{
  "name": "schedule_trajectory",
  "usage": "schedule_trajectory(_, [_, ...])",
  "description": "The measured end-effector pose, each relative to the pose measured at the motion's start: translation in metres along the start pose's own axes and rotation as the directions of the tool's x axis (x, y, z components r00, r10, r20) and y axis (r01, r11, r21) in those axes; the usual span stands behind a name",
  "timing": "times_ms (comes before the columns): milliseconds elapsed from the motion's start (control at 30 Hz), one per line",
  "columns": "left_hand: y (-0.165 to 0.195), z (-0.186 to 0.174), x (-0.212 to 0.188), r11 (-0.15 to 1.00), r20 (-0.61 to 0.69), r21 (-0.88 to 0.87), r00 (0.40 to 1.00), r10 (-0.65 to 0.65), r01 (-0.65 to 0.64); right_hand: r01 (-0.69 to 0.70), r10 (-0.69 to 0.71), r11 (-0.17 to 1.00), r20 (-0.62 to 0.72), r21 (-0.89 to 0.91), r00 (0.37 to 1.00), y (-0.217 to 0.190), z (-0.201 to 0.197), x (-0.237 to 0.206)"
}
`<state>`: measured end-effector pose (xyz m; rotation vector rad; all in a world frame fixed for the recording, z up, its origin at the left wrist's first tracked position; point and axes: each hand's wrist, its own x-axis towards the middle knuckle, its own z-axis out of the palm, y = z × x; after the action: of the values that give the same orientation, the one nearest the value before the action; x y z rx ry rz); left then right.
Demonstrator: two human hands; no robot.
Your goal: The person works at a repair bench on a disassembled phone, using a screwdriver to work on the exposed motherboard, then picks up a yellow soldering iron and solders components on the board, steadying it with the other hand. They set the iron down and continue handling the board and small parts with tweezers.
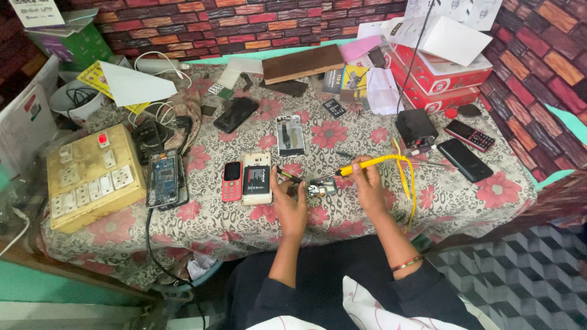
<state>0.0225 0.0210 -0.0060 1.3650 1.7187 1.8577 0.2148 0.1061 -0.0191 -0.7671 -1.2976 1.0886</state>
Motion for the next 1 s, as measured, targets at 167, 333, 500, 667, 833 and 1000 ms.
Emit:
schedule_trajectory(167, [0.002,0.000,0.000,1.000,0.004,0.005,1.000,-0.008,0.008,-0.007,0.007,1.000,0.015,0.026,1.000,-0.007,0.003,0.000])
schedule_trajectory(333, [0.001,-0.001,0.001,1.000,-0.004,0.017,1.000,0.008,-0.008,-0.071,0.070,0.997,0.042,0.025,0.997,-0.009,0.002,-0.001])
schedule_trajectory(500, [-0.001,0.000,0.000,1.000,-0.003,0.014,1.000,0.006,-0.006,-0.038,0.038,0.999,0.046,0.000,0.998,-0.006,0.002,0.001])
schedule_trajectory(667, [0.000,0.001,0.001,1.000,-0.004,0.011,1.000,0.010,-0.010,-0.039,0.036,0.997,0.038,0.071,0.999,-0.001,0.000,0.002])
schedule_trajectory(833, [-0.001,0.000,0.000,1.000,-0.003,0.023,1.000,-0.005,0.005,-0.028,0.029,0.999,0.033,-0.036,0.999,0.004,-0.006,0.002])
schedule_trajectory(1000, [-0.001,0.000,0.000,1.000,0.000,-0.007,1.000,0.006,-0.006,-0.051,0.050,0.999,0.037,0.018,0.998,0.002,-0.006,0.002])
